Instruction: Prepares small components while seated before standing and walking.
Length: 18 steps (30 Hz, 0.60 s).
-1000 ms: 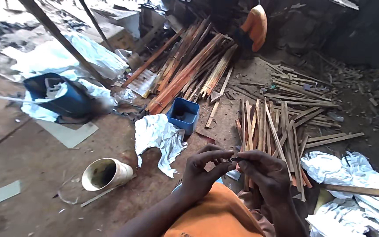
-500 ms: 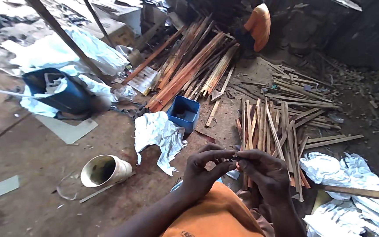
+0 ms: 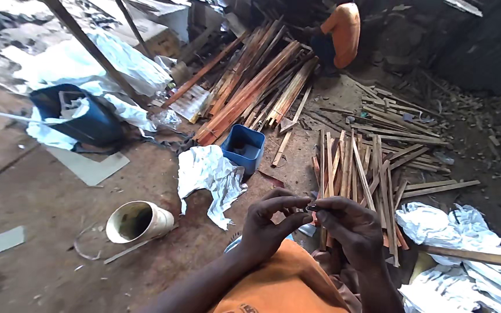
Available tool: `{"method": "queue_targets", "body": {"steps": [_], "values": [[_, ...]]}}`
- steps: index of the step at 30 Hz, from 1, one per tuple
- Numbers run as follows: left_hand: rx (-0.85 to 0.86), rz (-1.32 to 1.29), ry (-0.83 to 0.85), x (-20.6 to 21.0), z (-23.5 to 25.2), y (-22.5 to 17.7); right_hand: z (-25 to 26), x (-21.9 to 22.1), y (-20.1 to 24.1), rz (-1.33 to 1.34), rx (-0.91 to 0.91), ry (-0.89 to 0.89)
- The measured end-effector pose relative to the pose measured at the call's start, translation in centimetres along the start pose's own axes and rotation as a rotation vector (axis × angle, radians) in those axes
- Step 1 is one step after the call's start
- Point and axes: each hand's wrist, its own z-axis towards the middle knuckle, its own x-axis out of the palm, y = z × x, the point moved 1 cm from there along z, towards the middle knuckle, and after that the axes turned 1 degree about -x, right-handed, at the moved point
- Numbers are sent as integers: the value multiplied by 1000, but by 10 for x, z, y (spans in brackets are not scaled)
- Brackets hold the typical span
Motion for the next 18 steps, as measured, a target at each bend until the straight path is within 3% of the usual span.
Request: {"method": "queue_targets", "body": {"steps": [18], "values": [[16, 1, -2, -1, -1, 1, 0, 2, -1, 29, -5, 5]]}}
